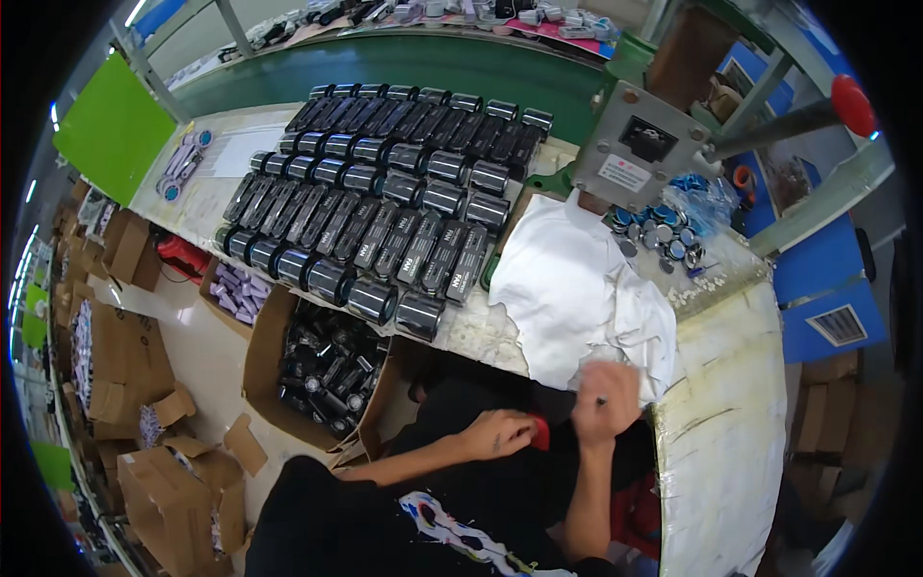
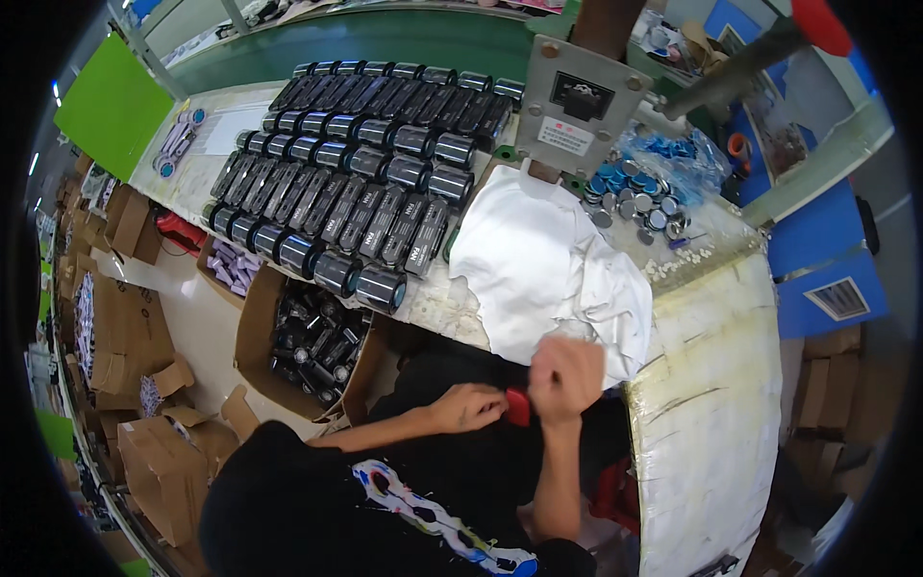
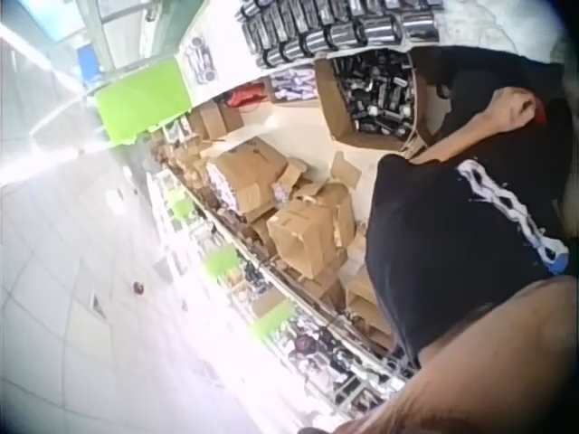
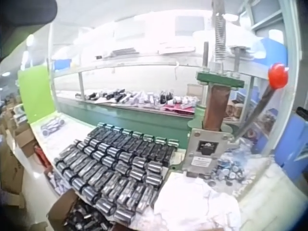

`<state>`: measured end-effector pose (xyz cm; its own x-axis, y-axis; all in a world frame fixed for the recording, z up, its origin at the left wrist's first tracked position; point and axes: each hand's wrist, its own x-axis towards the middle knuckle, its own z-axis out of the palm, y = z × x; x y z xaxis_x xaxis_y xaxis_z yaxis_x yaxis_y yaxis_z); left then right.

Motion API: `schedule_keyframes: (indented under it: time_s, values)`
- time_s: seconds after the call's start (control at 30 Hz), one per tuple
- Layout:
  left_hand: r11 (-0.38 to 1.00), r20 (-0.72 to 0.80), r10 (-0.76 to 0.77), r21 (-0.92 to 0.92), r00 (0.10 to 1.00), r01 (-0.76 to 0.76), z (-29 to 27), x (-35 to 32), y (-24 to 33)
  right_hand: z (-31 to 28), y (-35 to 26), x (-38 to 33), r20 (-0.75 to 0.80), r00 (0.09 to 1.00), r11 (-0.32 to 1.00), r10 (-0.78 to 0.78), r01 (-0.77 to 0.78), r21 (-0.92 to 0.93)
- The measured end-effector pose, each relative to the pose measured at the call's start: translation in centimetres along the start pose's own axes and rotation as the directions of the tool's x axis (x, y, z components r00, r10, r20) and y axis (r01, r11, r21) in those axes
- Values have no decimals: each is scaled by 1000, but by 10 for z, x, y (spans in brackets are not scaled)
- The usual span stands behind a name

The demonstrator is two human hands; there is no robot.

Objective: The person assembles a circular lens component into a handheld electronic device housing using a manual pressing machine.

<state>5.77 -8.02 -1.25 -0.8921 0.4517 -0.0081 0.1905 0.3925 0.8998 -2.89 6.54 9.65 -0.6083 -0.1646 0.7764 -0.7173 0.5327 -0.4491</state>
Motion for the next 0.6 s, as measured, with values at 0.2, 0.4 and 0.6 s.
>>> schedule_keyframes:
  time_s: [0.2,0.4,0.6]
  values:
    - [993,349,42,89,936,-77,31,60,-54,16,-19,-103,175,955,960,238,-259,108]
    - [930,461,-156,367,873,-27,84,74,-71,3,28,-214,195,436,475,879,-840,-261]
    - [944,283,-153,326,947,55,97,66,-95,13,41,-218,204,382,418,901,-891,-177]
